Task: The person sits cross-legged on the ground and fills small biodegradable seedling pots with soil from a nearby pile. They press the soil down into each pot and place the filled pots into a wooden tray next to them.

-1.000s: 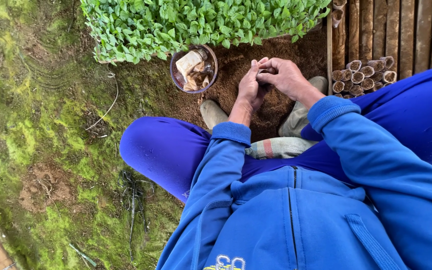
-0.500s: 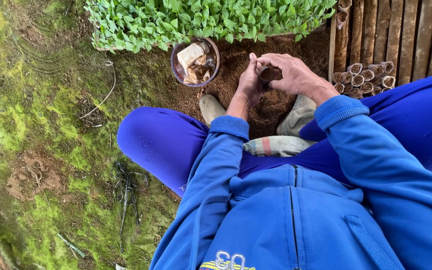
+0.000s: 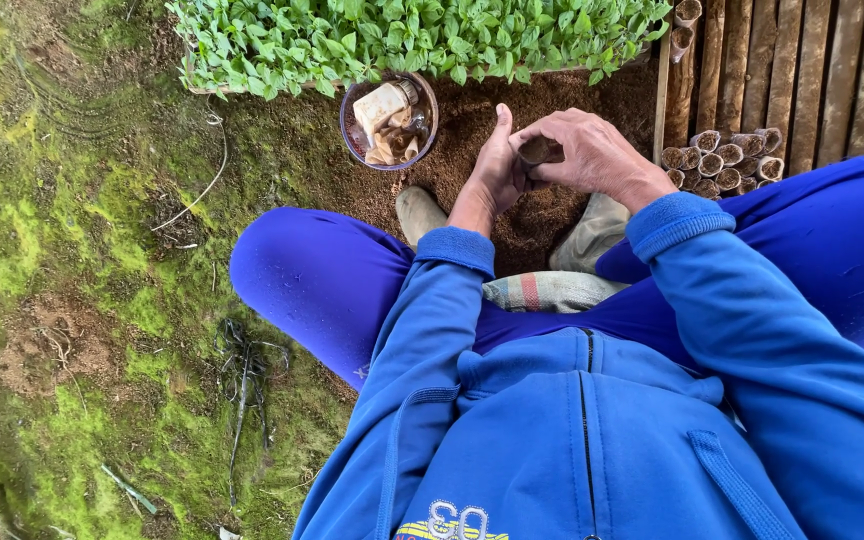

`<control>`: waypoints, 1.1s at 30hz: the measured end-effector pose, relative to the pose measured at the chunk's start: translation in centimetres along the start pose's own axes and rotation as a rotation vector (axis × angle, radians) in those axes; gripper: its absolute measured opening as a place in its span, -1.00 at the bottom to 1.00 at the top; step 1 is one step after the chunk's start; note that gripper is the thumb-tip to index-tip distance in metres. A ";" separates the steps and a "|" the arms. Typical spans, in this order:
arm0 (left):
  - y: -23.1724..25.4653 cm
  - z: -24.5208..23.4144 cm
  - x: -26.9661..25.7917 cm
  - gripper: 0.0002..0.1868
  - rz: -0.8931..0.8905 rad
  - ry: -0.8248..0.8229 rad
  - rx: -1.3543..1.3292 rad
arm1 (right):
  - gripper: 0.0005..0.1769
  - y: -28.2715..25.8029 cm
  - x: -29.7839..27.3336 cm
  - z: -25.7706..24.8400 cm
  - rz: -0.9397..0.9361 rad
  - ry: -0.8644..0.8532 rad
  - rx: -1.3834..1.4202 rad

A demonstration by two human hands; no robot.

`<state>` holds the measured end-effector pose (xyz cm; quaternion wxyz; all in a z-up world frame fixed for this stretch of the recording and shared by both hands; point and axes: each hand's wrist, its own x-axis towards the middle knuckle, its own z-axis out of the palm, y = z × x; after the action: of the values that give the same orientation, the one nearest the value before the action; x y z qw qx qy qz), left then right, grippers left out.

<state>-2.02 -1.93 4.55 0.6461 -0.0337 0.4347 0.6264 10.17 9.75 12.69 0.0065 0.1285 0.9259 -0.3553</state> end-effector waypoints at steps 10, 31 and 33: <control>-0.7 -1.5 1.9 -0.03 0.034 0.015 -0.108 | -0.48 1.4 0.3 0.9 -0.011 0.063 -0.025; 0.4 2.7 0.0 0.10 -0.050 0.109 0.013 | -0.49 1.9 -0.4 0.0 0.038 0.262 -0.017; 1.0 3.5 -0.8 0.06 -0.119 0.134 0.041 | -0.81 1.1 -0.4 -1.7 0.004 0.376 0.103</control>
<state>-0.95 -0.33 7.73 0.6521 -0.0882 0.4871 0.5742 10.91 11.56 13.28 -0.1726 0.1948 0.8911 -0.3718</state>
